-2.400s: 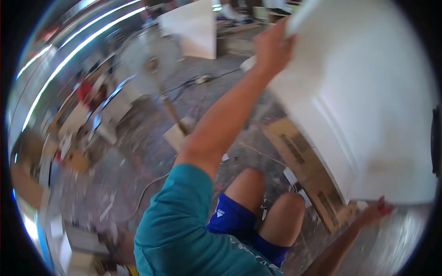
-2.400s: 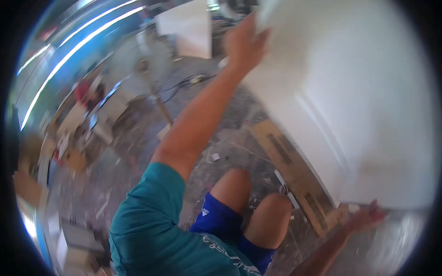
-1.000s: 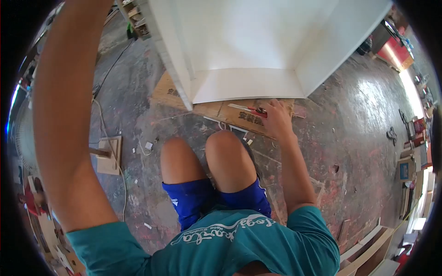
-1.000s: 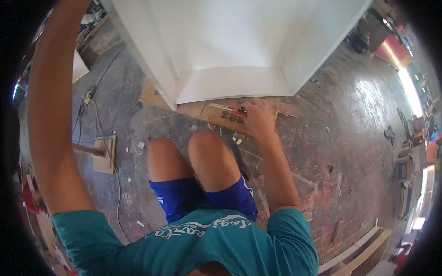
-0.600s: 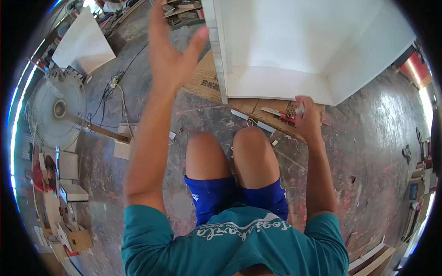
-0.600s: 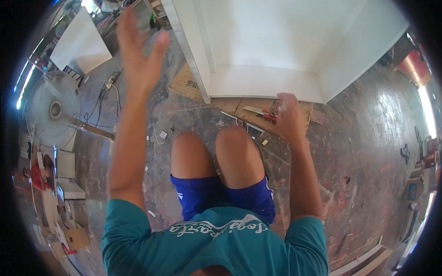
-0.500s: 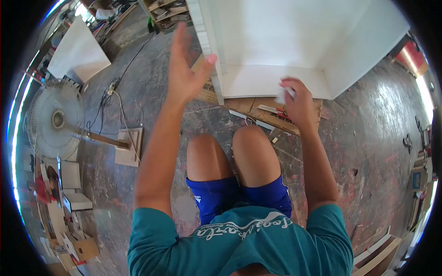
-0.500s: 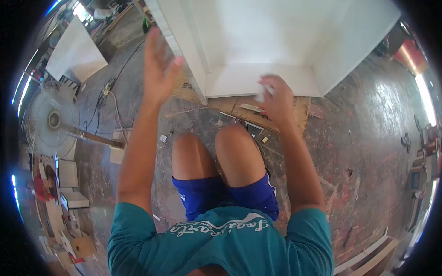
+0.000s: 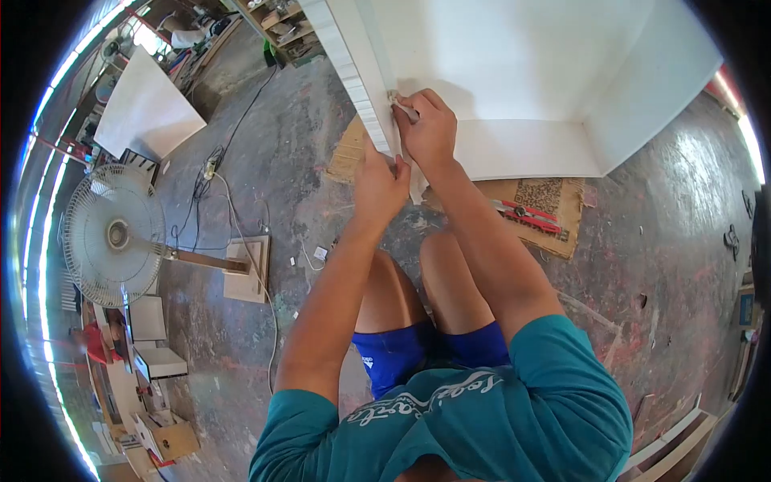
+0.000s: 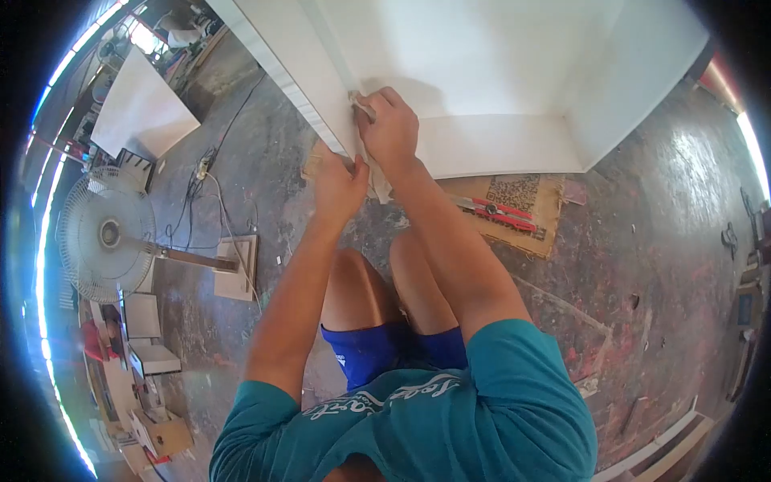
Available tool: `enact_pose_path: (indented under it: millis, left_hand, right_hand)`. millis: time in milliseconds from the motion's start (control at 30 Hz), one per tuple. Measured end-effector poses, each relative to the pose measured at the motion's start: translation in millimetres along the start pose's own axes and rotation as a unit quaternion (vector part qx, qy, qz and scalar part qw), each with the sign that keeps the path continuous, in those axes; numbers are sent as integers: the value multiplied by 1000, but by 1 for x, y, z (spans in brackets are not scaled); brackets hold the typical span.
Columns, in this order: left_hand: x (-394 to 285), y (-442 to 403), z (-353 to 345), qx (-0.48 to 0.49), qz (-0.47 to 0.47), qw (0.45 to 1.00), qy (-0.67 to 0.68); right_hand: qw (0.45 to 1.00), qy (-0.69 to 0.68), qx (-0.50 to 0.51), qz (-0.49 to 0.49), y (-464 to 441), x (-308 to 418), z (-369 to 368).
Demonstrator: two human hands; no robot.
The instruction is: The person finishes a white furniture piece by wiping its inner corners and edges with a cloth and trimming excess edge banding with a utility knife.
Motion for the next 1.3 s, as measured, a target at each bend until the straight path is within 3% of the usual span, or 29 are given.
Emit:
enact_pose_path:
  millis: [67, 233, 267, 367, 433, 500, 567, 633, 667, 733, 800, 867, 967, 1067, 1133, 1167, 1233, 1300]
  left_hand:
    - [1, -1, 0, -4, -30, 999, -24]
    - [-3, -5, 0, 28, 16, 999, 0]
    - [-2, -5, 1, 26, 27, 999, 1]
    - [6, 2, -7, -9, -59, 998, -14]
    - [18, 10, -11, 31, -23, 996, -81]
    - [12, 14, -13, 41, -2, 998, -41]
    - [8, 9, 2, 41, 14, 998, 34]
    - [-5, 5, 8, 23, 3, 995, 97]
    - [-10, 5, 13, 7, -13, 992, 124]
    - [-7, 12, 15, 7, -18, 991, 129]
    - [-9, 17, 24, 24, -15, 990, 141]
    - [-13, 33, 37, 58, 1, 987, 151]
    - [5, 46, 33, 34, -8, 992, 120]
    - [13, 57, 30, 65, 46, 987, 140]
    - [21, 58, 17, 62, 44, 988, 137]
    - [15, 55, 18, 13, -30, 994, 102]
    - [5, 53, 13, 47, -1, 994, 96]
    - [12, 59, -5, 96, 92, 972, 195]
  right_hand:
    - [997, 59, 54, -7, 19, -18, -13]
    - [962, 185, 196, -39, 49, -53, -34]
    - [972, 166, 165, -26, 41, -47, -30]
    - [986, 127, 104, 36, 13, -14, -16]
    - [985, 91, 102, 104, 19, -18, -20]
    - [898, 374, 216, 89, 50, -56, -39]
    - [956, 131, 260, 34, 58, -65, -33]
    - [943, 171, 276, 79, 70, -104, -33]
    - [933, 171, 287, 129, 66, -74, -23]
    - [944, 172, 273, 63, 52, -45, -8]
    - [956, 117, 188, 190, 45, 22, 33]
    - [947, 209, 196, 146, 53, -6, 74]
    - [915, 283, 284, -54, 72, -48, 133]
    - [859, 343, 356, -135, 101, -30, 165]
    - [876, 336, 336, -88, 116, -34, 175]
    - [867, 387, 313, 30, 117, -22, 177]
    - [895, 356, 267, -22, 123, -54, 192]
    - [911, 331, 243, -42, 117, -55, 211]
Point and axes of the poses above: each hand's wrist, its own y-axis away from the middle knuckle, its own z-axis out of the back of the hand, x = y × z, the point moved 9 cm from there along -y, towards the middle knuckle, and after that the axes turned 5 degrees about -x, right-handed, at the moved point
